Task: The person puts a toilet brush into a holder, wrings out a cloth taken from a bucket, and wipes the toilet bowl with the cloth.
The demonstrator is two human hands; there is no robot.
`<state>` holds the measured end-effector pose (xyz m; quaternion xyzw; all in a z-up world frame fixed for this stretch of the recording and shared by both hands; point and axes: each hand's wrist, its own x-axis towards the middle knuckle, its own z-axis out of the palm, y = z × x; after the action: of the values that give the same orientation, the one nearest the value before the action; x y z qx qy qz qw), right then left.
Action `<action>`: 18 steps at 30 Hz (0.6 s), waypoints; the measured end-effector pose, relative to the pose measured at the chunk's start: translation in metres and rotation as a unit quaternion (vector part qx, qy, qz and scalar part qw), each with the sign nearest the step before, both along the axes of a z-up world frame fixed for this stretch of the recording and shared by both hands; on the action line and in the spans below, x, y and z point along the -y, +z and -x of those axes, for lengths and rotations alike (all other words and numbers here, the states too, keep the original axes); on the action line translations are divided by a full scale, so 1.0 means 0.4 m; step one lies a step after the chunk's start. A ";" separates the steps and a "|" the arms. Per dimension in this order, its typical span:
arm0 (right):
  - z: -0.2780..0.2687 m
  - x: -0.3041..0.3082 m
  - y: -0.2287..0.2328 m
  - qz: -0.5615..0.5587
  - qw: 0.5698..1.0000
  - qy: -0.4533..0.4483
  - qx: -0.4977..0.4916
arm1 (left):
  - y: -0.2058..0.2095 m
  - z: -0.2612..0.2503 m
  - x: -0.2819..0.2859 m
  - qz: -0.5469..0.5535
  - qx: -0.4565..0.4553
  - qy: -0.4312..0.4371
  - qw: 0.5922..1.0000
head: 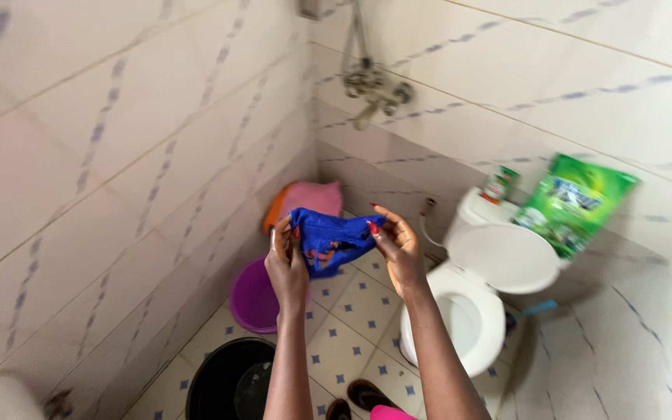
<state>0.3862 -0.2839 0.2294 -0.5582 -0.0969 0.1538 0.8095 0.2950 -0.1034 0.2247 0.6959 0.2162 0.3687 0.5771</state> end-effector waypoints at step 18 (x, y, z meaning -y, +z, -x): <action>0.041 0.478 0.018 0.233 0.924 -0.299 0.051 | -0.043 -0.157 0.352 -0.037 -0.159 -0.166 0.972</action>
<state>0.3697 -0.4751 0.2364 -0.7410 0.0722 -0.1060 0.6592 0.3578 -0.2440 0.2076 0.7930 0.1728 0.1601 0.5619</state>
